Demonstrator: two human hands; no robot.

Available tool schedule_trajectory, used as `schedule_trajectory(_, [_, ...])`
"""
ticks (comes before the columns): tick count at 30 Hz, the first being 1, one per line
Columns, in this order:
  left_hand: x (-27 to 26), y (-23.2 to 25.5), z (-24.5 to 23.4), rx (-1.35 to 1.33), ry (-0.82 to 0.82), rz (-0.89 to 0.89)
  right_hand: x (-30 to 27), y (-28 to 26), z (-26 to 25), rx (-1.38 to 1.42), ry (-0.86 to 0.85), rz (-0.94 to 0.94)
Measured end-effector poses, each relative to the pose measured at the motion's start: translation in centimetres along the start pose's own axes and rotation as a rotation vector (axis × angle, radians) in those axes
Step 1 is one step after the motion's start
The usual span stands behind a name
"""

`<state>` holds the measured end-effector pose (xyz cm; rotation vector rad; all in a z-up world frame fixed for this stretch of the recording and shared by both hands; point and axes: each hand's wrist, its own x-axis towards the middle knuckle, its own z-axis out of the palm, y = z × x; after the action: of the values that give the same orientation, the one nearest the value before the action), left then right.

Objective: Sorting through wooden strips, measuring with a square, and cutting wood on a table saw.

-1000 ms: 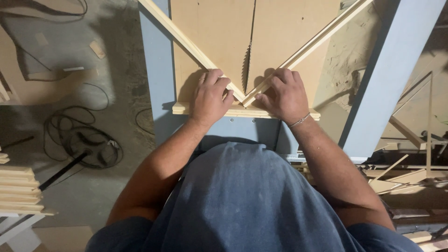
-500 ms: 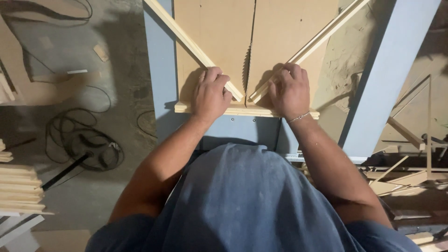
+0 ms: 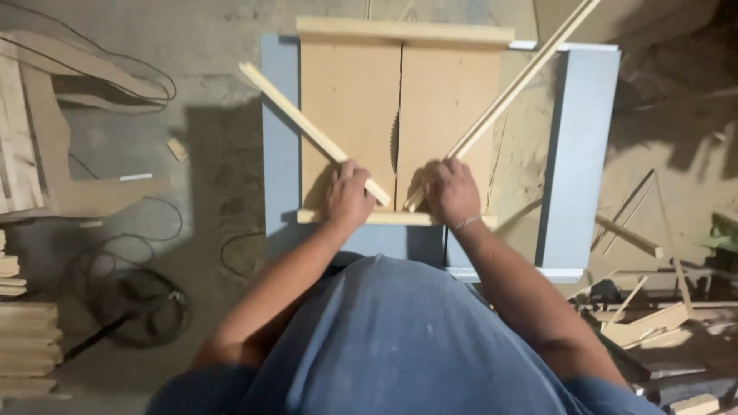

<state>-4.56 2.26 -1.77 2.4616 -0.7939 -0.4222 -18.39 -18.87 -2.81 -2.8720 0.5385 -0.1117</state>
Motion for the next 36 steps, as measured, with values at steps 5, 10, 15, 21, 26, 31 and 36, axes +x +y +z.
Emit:
schedule_trajectory(5, [-5.6, -0.5, 0.9, -0.029, -0.014, -0.004, -5.0, -1.5, -2.0, 0.118, -0.073, 0.231])
schedule_trajectory(10, [-7.5, -0.8, 0.3, -0.067, 0.024, 0.032, -5.7, -4.0, -7.2, 0.340, 0.124, 0.635])
schedule_trajectory(15, [-5.9, -0.5, -0.2, -0.280, 0.062, -0.370, -4.5, -0.9, -6.5, 0.450, -0.098, 0.902])
schedule_trajectory(21, [-3.6, -1.8, 3.7, -0.206, 0.065, -0.516, -1.5, 12.0, 2.0, 0.311, -0.128, 0.884])
schedule_trajectory(26, [-5.4, 0.2, -0.5, -0.146, -0.022, -0.455, -4.9, 13.7, -6.8, 0.307, 0.017, 0.919])
schedule_trajectory(31, [-3.1, -4.5, 2.0, -0.038, 0.071, -0.453, -14.1, 15.4, -11.2, 0.163, 0.031, 0.946])
schedule_trajectory(36, [-4.1, -3.0, -0.6, -0.364, 0.309, -0.533, -21.9, 21.2, -7.1, 0.040, -0.027, 0.891])
